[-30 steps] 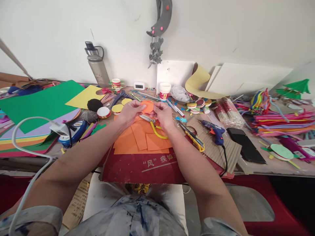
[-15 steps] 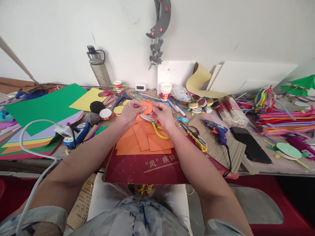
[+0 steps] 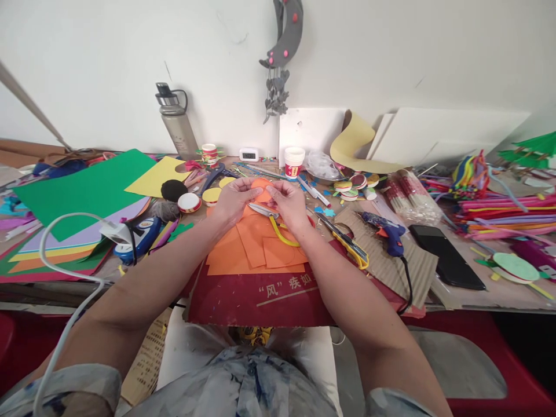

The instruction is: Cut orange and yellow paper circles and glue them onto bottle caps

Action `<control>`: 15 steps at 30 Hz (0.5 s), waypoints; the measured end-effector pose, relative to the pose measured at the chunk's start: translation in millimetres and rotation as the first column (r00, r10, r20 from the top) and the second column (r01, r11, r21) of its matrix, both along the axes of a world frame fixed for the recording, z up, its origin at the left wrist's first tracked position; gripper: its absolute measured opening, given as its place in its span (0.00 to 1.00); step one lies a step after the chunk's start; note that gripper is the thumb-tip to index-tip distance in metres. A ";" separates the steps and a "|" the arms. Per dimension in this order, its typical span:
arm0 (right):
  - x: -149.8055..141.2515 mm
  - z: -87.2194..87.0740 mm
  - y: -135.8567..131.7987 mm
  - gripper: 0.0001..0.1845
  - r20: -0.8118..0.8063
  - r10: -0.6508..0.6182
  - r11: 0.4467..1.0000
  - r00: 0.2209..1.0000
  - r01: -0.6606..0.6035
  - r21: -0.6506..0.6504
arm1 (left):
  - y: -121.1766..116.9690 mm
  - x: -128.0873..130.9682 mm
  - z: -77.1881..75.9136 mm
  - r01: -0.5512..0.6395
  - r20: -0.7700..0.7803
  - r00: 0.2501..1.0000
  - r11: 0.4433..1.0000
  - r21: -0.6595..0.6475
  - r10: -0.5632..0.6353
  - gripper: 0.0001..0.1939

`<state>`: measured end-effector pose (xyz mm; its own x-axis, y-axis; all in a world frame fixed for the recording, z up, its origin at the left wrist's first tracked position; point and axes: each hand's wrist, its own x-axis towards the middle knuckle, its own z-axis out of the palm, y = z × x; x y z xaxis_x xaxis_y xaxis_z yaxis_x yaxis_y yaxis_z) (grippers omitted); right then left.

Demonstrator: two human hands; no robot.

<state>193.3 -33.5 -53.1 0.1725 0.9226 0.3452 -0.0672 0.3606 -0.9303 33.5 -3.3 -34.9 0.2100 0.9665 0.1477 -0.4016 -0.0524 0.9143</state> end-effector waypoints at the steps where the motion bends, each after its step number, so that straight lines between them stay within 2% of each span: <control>1: 1.0 0.0 -0.3 0.30 0.025 -0.026 1.000 0.999 0.025 0.010 | -1.0 0.2 0.5 0.010 -0.019 1.000 1.000 0.007 -0.010 0.28; 4: 2.7 0.8 -1.2 0.30 0.069 -0.069 0.998 0.995 0.067 0.018 | -4.2 0.8 3.5 0.018 -0.071 0.997 0.999 0.030 -0.016 0.28; 10: -2.2 3.3 -6.0 0.27 0.098 -0.075 0.996 0.992 0.070 0.048 | -5.9 0.8 5.8 -0.022 -0.109 0.994 0.996 0.086 0.032 0.24; 15: -4.7 5.1 -8.7 0.27 0.096 -0.046 0.998 0.994 0.042 0.049 | -7.7 -0.2 7.2 0.074 -0.016 0.997 0.997 -0.004 -0.074 0.23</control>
